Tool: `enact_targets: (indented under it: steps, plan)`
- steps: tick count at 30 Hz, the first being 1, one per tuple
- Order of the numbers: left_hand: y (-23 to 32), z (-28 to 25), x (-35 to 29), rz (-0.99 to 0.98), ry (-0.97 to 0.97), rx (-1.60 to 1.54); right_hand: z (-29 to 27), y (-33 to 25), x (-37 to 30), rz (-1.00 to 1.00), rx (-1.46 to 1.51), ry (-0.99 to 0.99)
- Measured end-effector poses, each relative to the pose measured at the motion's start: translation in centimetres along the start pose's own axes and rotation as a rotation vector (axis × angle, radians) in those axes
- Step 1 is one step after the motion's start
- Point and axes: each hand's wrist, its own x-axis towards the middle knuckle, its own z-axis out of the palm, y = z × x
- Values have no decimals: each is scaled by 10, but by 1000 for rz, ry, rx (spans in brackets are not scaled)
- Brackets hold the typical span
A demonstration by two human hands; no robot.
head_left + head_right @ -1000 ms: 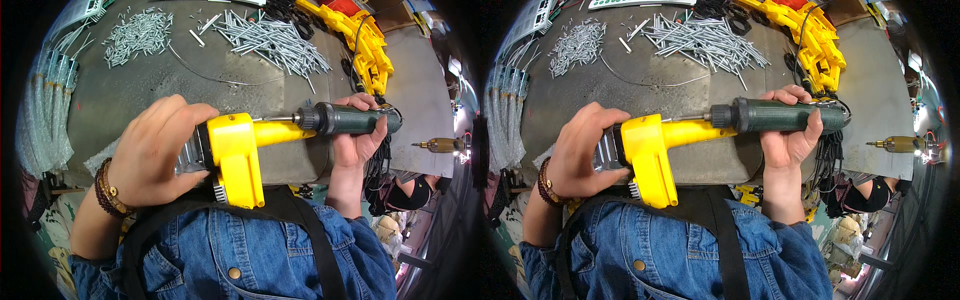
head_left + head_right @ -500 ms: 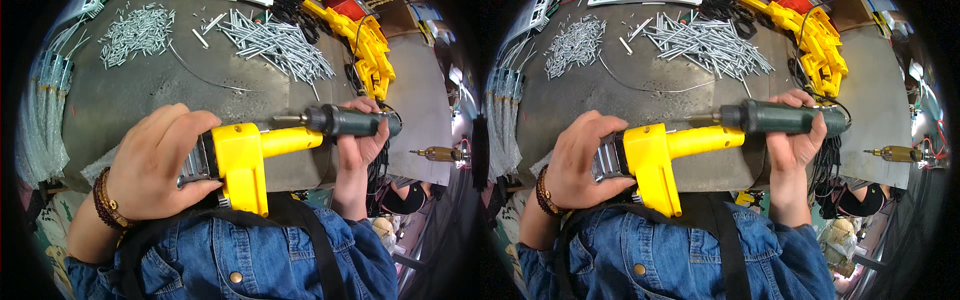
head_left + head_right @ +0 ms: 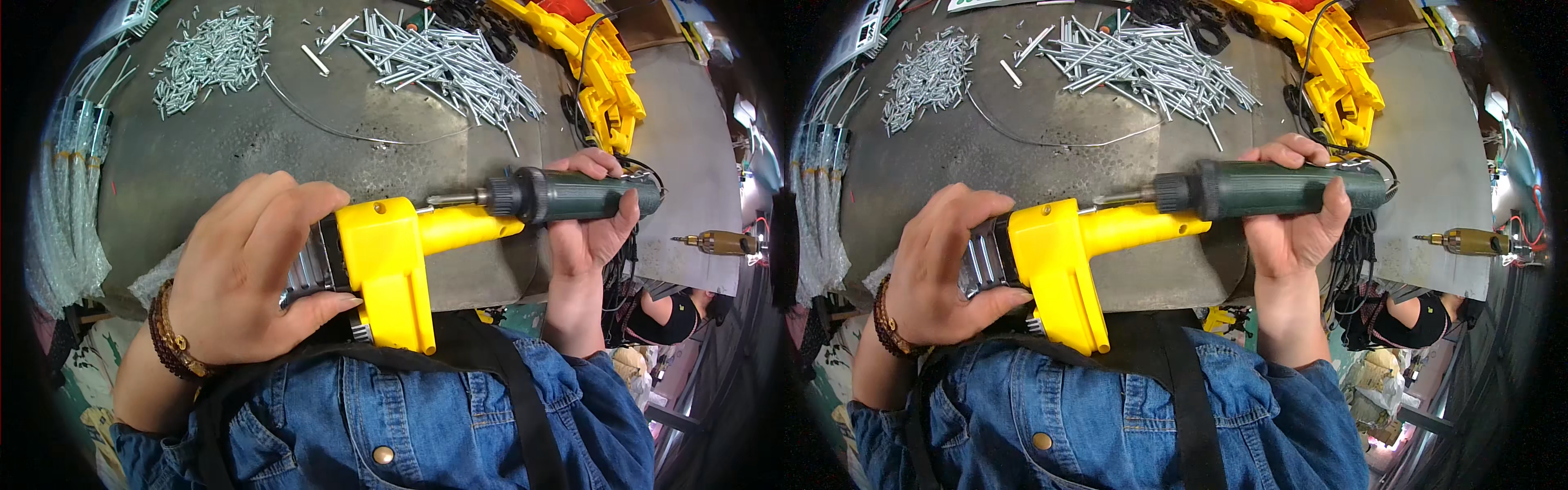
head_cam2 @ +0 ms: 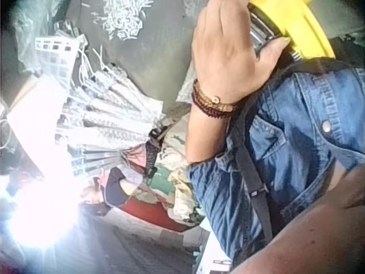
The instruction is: Assembling the internal components of a yellow electronic device, including soldering wires and using an electric screwdriver.
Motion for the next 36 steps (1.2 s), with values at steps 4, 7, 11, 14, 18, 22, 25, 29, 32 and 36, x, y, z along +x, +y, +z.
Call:
enact_targets:
  steps: [4,7,11,14,18,22,25,29,32,36]
  plan:
    - [-1,0,0,18,6,18,0,-7,-2,-25,70,-3]
    - [-1,0,-1,13,4,4,0,-1,-3,9,41,-10]
    - [-1,1,-1,5,2,-28,2,8,-2,40,56,-12]
    - [-5,3,-2,47,23,9,3,6,1,19,-21,-15]
    - [0,0,-3,53,40,54,-2,-4,-1,-13,-15,-6]
    - [-1,-1,-3,17,-8,20,-3,-2,-5,-22,25,10]
    - [-1,-1,-4,-1,-20,21,-1,2,-5,-6,34,15]
    - [-1,1,-4,31,16,47,-1,4,-4,18,73,0]
    - [0,-3,-3,-39,-58,3,-2,2,-4,10,67,-1]
    - [0,-3,-4,-27,-49,8,-3,-2,-4,-20,44,5]
